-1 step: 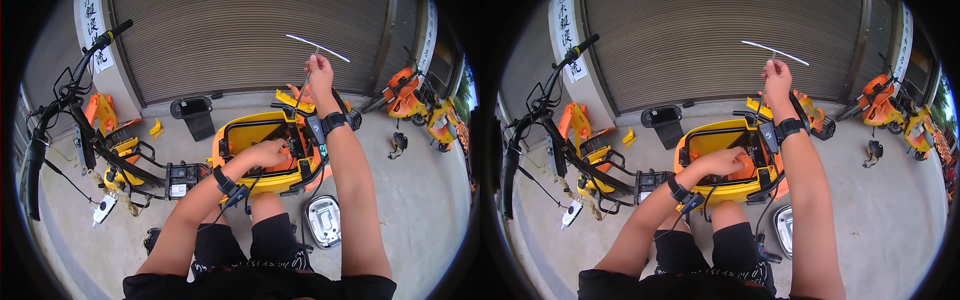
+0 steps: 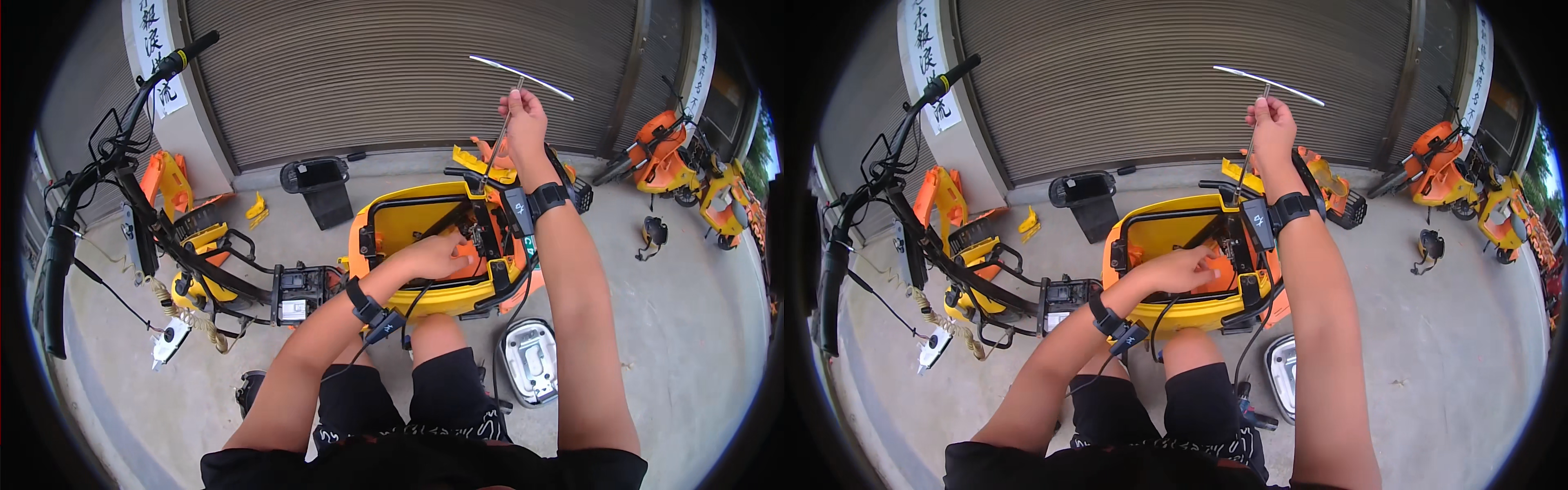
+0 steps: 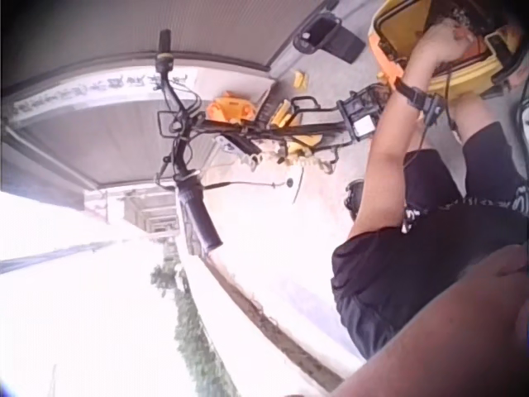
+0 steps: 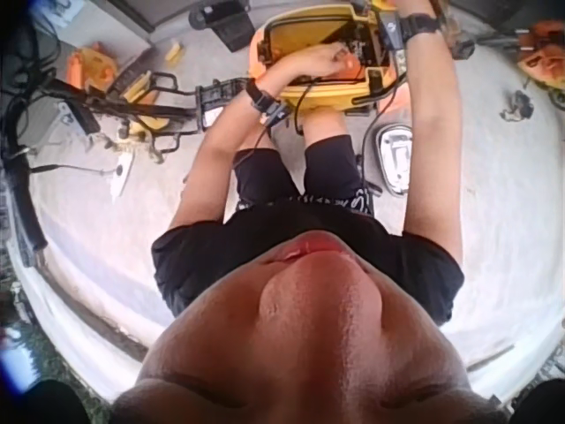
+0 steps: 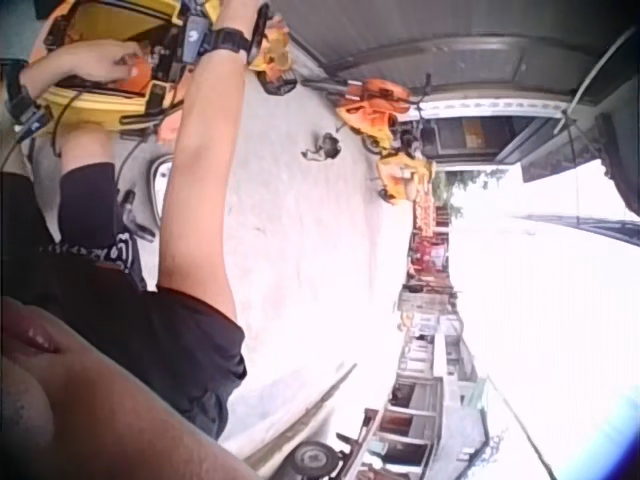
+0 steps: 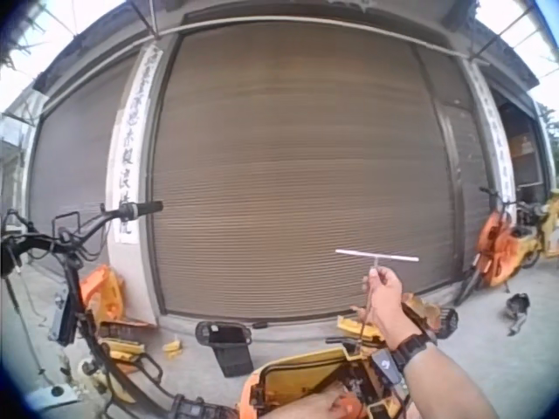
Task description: Repairing and maintaining a yellow scooter by loosening fasteners and checking components.
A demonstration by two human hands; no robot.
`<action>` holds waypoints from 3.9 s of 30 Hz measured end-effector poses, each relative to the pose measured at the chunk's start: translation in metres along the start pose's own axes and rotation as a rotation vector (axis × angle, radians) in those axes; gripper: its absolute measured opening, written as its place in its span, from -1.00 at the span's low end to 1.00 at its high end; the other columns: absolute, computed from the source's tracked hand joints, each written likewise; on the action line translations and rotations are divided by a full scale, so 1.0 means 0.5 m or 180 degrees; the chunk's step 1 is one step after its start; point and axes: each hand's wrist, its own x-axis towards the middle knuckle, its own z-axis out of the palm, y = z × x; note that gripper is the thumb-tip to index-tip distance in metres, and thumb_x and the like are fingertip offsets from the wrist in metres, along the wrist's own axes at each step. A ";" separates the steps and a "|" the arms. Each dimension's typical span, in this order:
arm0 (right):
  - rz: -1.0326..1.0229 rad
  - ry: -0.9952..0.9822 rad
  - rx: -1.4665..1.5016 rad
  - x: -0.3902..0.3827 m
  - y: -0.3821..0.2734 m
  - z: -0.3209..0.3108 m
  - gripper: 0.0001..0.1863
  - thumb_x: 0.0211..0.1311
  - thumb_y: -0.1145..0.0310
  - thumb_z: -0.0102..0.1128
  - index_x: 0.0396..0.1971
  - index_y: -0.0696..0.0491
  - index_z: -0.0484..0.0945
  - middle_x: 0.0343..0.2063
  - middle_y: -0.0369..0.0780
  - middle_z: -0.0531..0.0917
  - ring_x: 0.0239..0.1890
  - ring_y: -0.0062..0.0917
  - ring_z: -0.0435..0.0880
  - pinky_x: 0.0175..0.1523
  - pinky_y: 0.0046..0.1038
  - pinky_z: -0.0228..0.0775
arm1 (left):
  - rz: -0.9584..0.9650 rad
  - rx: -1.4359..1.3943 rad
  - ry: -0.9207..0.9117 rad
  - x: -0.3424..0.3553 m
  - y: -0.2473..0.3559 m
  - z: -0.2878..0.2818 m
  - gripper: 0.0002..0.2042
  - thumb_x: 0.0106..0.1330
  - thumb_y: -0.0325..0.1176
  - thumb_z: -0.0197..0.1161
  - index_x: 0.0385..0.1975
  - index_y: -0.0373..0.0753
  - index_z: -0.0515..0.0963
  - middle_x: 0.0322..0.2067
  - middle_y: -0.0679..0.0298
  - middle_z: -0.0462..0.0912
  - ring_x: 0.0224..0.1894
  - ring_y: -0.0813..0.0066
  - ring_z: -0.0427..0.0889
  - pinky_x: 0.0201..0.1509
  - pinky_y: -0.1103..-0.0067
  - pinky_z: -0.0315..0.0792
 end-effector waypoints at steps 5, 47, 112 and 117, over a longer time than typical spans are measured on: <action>0.0187 0.0004 -0.0035 0.004 0.004 0.003 -0.72 0.46 0.25 -0.06 -0.15 0.17 0.50 -0.45 -0.32 0.55 -0.48 -0.68 0.49 -0.36 -0.63 0.40 | -0.0357 -0.0176 0.0603 -0.071 -0.032 0.047 -0.54 0.37 -0.07 0.09 0.03 -0.38 0.43 -0.22 0.00 0.68 -0.19 0.14 0.68 -0.05 0.41 0.49; -0.0134 0.0450 -0.0188 0.001 0.029 0.018 -0.69 0.50 0.23 -0.20 -0.27 0.11 0.47 -0.51 -0.34 0.51 -0.54 -0.72 0.42 -0.42 -0.63 0.36 | 0.0606 -0.0077 0.1803 0.222 -0.037 -0.041 -0.60 0.10 -0.38 0.31 -0.05 -0.36 0.47 -0.10 -0.04 0.59 0.04 0.02 0.53 0.14 0.36 0.40; -0.0408 0.0126 0.0576 -0.099 -0.307 0.008 -0.72 0.47 0.32 -0.20 -0.06 0.19 0.39 -0.52 -0.36 0.36 -0.56 -0.72 0.25 -0.57 -0.65 0.05 | -0.0168 0.0662 0.1070 0.332 -0.050 -0.047 -0.68 0.12 -0.13 0.39 -0.25 -0.21 0.61 -0.17 0.07 0.62 -0.06 0.07 0.53 0.02 0.31 0.41; -0.0031 0.0129 0.0298 -0.205 -0.411 -0.053 -0.65 0.46 0.11 -0.07 -0.20 0.14 0.42 -0.57 -0.41 0.27 -0.60 -0.75 0.21 -0.60 -0.67 0.00 | -0.0264 0.0071 0.2062 0.353 0.000 -0.067 -0.70 0.25 -0.19 0.28 -0.32 -0.36 0.57 -0.27 -0.05 0.62 -0.16 -0.09 0.60 -0.06 0.27 0.45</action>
